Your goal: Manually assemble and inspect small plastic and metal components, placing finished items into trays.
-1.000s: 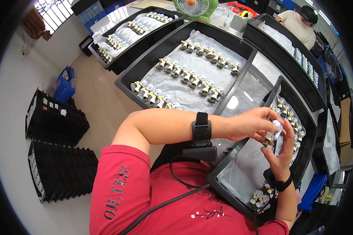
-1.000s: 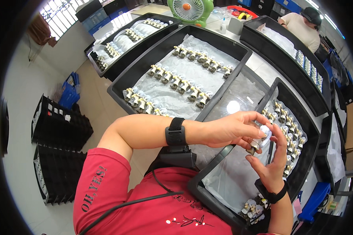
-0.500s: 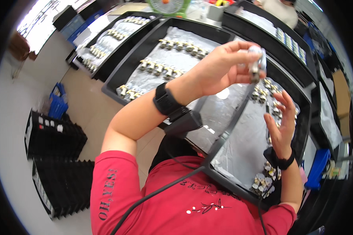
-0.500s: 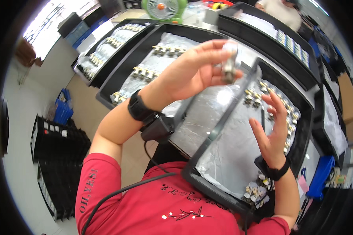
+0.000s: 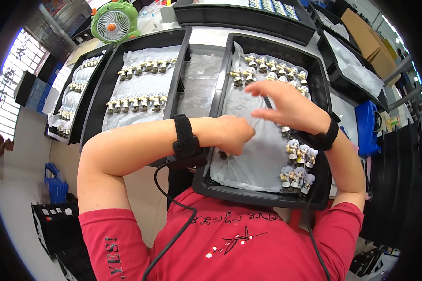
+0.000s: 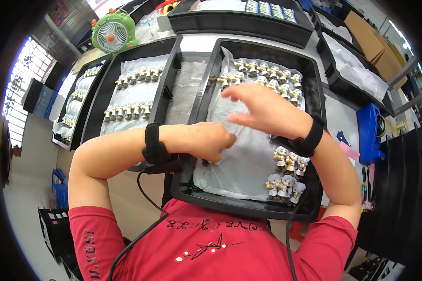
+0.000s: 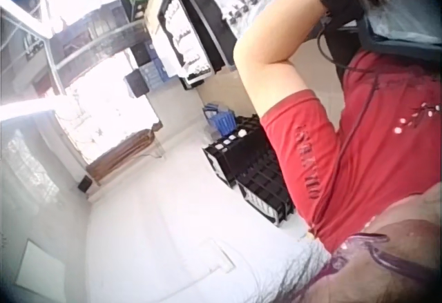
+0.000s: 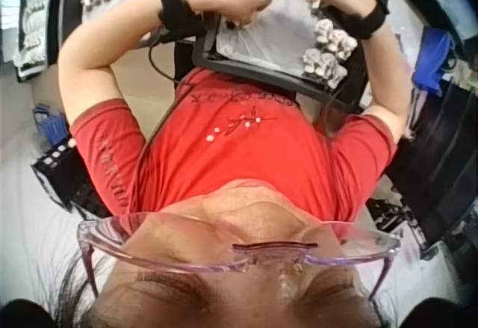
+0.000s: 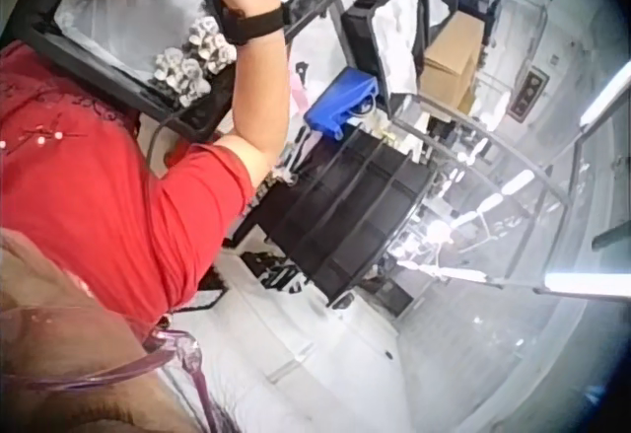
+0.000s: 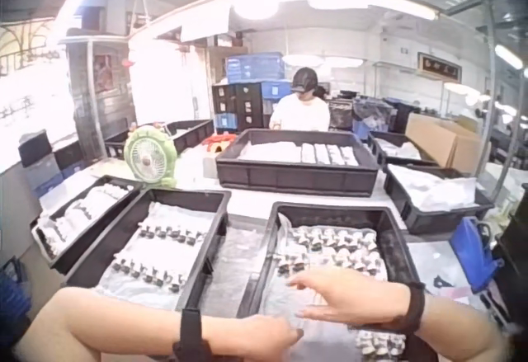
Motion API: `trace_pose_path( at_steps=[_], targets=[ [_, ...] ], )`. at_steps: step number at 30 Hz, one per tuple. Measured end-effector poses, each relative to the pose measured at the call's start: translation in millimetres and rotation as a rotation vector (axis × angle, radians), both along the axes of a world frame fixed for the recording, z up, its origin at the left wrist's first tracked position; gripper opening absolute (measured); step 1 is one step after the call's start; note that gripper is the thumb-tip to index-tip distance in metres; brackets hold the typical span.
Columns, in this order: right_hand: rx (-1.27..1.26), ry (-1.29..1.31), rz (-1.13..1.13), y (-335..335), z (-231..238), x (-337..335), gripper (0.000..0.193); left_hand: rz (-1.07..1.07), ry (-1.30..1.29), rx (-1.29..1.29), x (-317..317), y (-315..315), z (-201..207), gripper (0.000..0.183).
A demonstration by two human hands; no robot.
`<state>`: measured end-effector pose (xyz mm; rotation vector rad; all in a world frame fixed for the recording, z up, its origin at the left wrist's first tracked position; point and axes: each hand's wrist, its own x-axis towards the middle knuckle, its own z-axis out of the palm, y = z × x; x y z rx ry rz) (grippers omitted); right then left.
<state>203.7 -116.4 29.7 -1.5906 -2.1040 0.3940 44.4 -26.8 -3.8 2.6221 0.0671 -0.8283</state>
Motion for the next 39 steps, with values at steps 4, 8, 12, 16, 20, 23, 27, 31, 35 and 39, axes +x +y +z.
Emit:
trace_pose_path(
  at_steps=[4,8,12,16,20,23,27,31,35,39],
  targets=[
    [-0.454,-0.252,0.083,-14,-6,4,0.052,-0.101,0.094,0.098,2,1,-7,0.036],
    [-0.404,-0.365,0.037,-21,-28,18,0.053,-0.084,0.09,0.089,-2,2,-12,0.037],
    [-0.405,-0.541,-0.055,-27,-51,32,0.065,-0.073,-0.048,0.044,-12,-2,6,0.04],
    [-0.396,-0.549,-0.155,-36,-49,26,0.067,-0.1,-0.29,-0.217,-26,-8,27,0.044],
    [-0.477,-0.486,-0.092,-28,-39,30,0.074,0.057,-0.361,-0.523,-39,-2,34,0.044],
    [-0.483,-0.361,-0.082,-27,-12,33,0.078,0.213,-0.491,-0.656,-42,11,23,0.047],
    [-0.291,0.049,-0.191,-24,24,-5,0.086,0.654,-0.577,-0.899,-42,20,9,0.064],
    [0.175,0.19,-0.114,-8,12,-27,0.09,0.833,-0.572,-1.308,-42,28,5,0.069],
    [0.298,0.325,-0.065,7,-3,-35,0.093,0.786,-0.627,-1.473,-43,25,11,0.062],
    [0.337,0.404,-0.078,10,-21,-32,0.094,0.892,-0.615,-1.447,-43,26,11,0.06]
  ],
)
